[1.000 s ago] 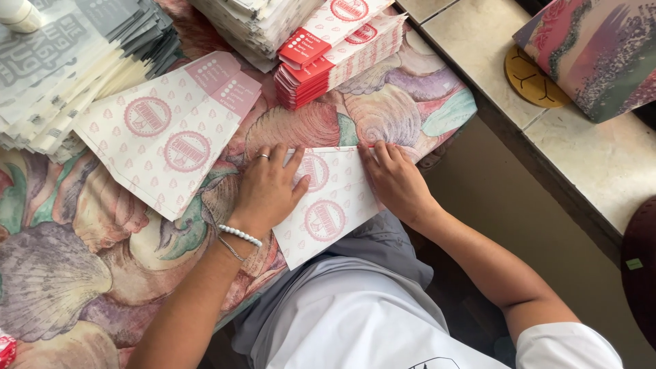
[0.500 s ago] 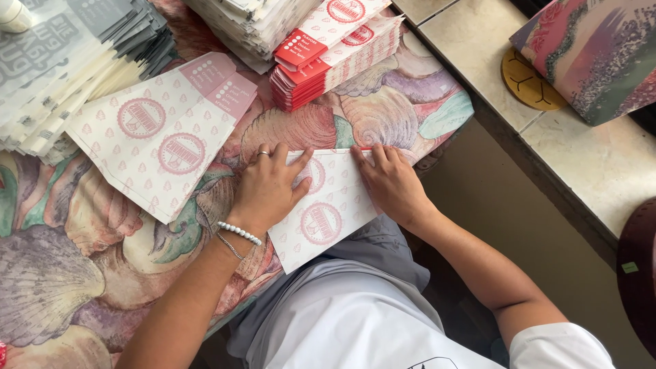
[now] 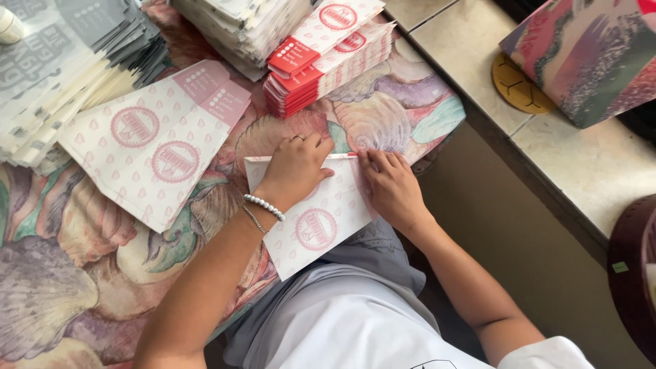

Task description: Manually folding paper food wrappers along pre-marked lines and stacking them on a table.

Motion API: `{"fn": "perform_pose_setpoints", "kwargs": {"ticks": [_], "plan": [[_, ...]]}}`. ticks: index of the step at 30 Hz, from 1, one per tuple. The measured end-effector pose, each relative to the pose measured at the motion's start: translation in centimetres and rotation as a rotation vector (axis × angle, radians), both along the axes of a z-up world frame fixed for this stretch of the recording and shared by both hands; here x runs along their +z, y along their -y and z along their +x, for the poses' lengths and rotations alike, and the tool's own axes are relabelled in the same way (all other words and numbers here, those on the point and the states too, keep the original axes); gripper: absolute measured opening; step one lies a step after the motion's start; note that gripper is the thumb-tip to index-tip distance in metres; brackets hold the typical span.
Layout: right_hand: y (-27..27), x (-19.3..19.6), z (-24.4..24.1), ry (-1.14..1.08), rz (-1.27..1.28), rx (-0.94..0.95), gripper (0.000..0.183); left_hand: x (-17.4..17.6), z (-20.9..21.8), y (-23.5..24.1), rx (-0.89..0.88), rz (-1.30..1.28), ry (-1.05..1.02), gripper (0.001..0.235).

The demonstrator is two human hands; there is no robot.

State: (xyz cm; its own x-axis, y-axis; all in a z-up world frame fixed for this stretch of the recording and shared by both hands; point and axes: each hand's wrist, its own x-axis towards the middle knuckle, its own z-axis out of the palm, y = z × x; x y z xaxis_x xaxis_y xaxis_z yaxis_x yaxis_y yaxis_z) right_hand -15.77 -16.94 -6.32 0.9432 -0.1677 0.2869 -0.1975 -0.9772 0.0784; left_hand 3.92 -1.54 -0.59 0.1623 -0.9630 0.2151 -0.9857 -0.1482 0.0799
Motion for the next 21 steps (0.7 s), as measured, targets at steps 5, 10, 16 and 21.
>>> {"fn": "perform_pose_setpoints", "kwargs": {"ticks": [5,10,16,21], "plan": [[0.0,2.9,0.0,0.038,0.204,-0.028,0.060,-1.1,1.0,3.0,0.104,0.246,-0.206,0.038],[0.9,5.6,-0.8,0.301,0.583,-0.061,0.078,-0.2,1.3,3.1,0.149,0.387,-0.327,0.030],[3.3,9.1,-1.9,0.781,0.878,0.019,0.062,7.3,-0.7,-2.2,0.131,-0.042,-0.495,0.021],[0.3,12.2,0.6,0.718,1.191,0.370,0.090,7.1,-1.0,-5.0,0.027,-0.803,-0.701,0.015]]}}
